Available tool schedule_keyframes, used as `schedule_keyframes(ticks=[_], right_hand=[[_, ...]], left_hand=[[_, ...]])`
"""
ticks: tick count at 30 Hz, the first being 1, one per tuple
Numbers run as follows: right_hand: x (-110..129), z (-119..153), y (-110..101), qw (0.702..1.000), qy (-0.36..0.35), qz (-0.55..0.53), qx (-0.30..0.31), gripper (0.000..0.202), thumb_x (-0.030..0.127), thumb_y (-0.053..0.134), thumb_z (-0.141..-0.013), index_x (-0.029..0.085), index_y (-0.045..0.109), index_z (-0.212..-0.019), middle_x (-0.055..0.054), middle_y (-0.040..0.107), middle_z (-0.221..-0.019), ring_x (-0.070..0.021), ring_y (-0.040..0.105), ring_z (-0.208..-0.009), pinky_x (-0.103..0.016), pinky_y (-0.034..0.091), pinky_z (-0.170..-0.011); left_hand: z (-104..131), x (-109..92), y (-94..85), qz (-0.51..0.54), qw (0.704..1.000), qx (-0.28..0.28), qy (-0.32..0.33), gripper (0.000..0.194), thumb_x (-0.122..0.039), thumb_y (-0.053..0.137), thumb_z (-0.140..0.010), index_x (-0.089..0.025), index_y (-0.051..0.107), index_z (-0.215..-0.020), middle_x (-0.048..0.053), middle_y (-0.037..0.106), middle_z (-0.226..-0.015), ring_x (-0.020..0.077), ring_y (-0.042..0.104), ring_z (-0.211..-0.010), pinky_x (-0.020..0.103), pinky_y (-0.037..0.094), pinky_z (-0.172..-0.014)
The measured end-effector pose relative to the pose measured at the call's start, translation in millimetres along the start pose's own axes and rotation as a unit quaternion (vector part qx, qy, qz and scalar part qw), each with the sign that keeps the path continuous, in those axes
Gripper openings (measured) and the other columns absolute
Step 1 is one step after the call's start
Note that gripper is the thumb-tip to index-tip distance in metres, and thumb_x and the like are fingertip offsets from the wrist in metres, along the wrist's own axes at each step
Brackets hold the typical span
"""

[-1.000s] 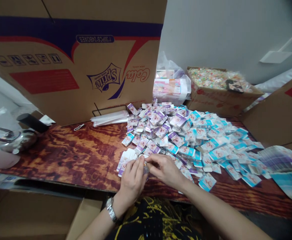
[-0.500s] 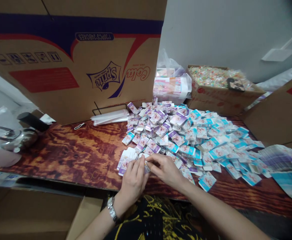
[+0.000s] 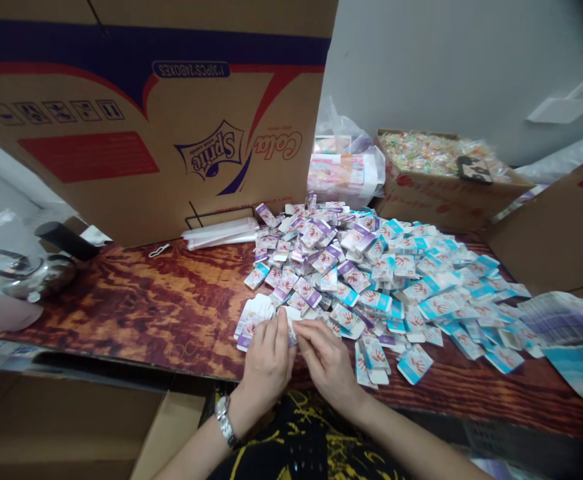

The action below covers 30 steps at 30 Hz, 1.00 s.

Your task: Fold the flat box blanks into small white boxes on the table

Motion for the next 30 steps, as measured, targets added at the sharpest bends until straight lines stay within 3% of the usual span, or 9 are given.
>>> schedule_keyframes(ticks=[5, 12, 17, 21, 24, 25, 27, 28, 30], right_hand=[[1, -5, 1, 0.999, 0.018, -0.001, 0.034, 0.027, 0.019, 0.048, -0.090, 0.021, 0.058, -0.115, -0.008, 0.061, -0.102, -0.0174, 0.058, -0.094, -0.030, 0.050, -0.080], [11, -3, 3, 0.997, -0.051, 0.037, -0.034, 0.034, 0.011, 0.047, -0.090, 0.021, 0.057, -0.121, -0.009, 0.057, -0.099, -0.0168, 0.056, -0.093, -0.031, 0.050, -0.081], [12, 3, 9, 0.996, -0.071, 0.034, -0.029, 0.035, 0.011, 0.047, -0.090, 0.022, 0.057, -0.121, -0.009, 0.057, -0.101, -0.0173, 0.056, -0.096, -0.031, 0.049, -0.083], [-1, -8, 11, 0.999, -0.005, -0.004, 0.036, 0.026, 0.019, 0.047, -0.090, 0.020, 0.060, -0.112, -0.007, 0.060, -0.099, -0.0170, 0.058, -0.092, -0.031, 0.049, -0.082], [-23, -41, 11, 0.985, 0.083, -0.060, 0.137, 0.020, 0.027, 0.051, -0.088, 0.019, 0.061, -0.104, -0.004, 0.064, -0.091, -0.0146, 0.061, -0.076, -0.029, 0.051, -0.071], [-32, -57, 5, 0.980, 0.113, -0.085, 0.137, 0.021, 0.030, 0.052, -0.087, 0.018, 0.061, -0.102, -0.003, 0.065, -0.088, -0.0137, 0.061, -0.071, -0.028, 0.051, -0.067], [-49, -92, -20, 0.977, 0.154, -0.143, 0.038, 0.032, 0.035, 0.054, -0.085, 0.017, 0.054, -0.112, -0.004, 0.063, -0.090, -0.0132, 0.061, -0.070, -0.027, 0.052, -0.064], [-57, -106, -35, 0.970, 0.166, -0.173, -0.041, 0.043, 0.035, 0.053, -0.085, 0.019, 0.045, -0.124, -0.005, 0.062, -0.095, -0.0128, 0.062, -0.071, -0.028, 0.052, -0.067], [-67, -117, -54, 0.962, 0.163, -0.173, -0.132, 0.060, 0.036, 0.053, -0.085, 0.023, 0.028, -0.138, -0.009, 0.056, -0.113, -0.0127, 0.063, -0.078, -0.029, 0.053, -0.071]], left_hand=[[-1, 0, -2.9, -0.005, 1.000, -0.019, 0.007, 0.067, -0.015, 0.045, -0.087, -0.004, 0.011, -0.143, 0.019, 0.054, -0.110, 0.0269, 0.050, -0.095, 0.042, 0.048, -0.081], [-2, -3, -4.4, -0.024, 0.998, -0.053, 0.011, 0.066, -0.009, 0.042, -0.086, -0.002, 0.009, -0.143, 0.024, 0.049, -0.123, 0.0282, 0.050, -0.098, 0.044, 0.046, -0.083], [3, -2, 0.8, -0.047, 0.997, -0.060, 0.012, 0.063, -0.007, 0.039, -0.087, -0.002, 0.010, -0.143, 0.024, 0.051, -0.122, 0.0279, 0.052, -0.098, 0.044, 0.047, -0.081], [-3, 2, -3.2, -0.020, 0.999, -0.036, -0.005, 0.061, -0.009, 0.039, -0.087, -0.004, 0.014, -0.143, 0.021, 0.055, -0.113, 0.0275, 0.053, -0.097, 0.043, 0.048, -0.082], [-12, 6, -15.9, -0.009, 0.999, -0.037, -0.018, 0.065, -0.023, 0.049, -0.087, -0.005, 0.018, -0.142, 0.024, 0.047, -0.124, 0.0332, 0.046, -0.113, 0.049, 0.045, -0.090], [-14, 8, -21.6, -0.004, 0.998, -0.053, -0.022, 0.068, -0.028, 0.052, -0.086, -0.006, 0.019, -0.141, 0.025, 0.042, -0.130, 0.0349, 0.042, -0.118, 0.051, 0.043, -0.093], [-13, 10, -28.2, 0.017, 0.996, -0.082, -0.028, 0.068, -0.031, 0.056, -0.085, -0.008, 0.023, -0.139, 0.024, 0.041, -0.130, 0.0335, 0.041, -0.121, 0.049, 0.042, -0.095], [-11, 11, -26.5, 0.032, 0.996, -0.079, -0.025, 0.062, -0.029, 0.056, -0.085, -0.009, 0.027, -0.137, 0.022, 0.046, -0.126, 0.0306, 0.045, -0.117, 0.046, 0.043, -0.094], [-4, 9, -13.0, 0.053, 0.998, -0.035, -0.008, 0.047, -0.022, 0.052, -0.087, -0.010, 0.036, -0.130, 0.017, 0.054, -0.113, 0.0256, 0.052, -0.105, 0.041, 0.047, -0.090]])
Point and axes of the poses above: each hand's wrist, its own z-axis away from the middle knuckle, its own y-axis out of the palm, x = y × z, the point moved 7 cm from there along -z, towards the middle knuckle
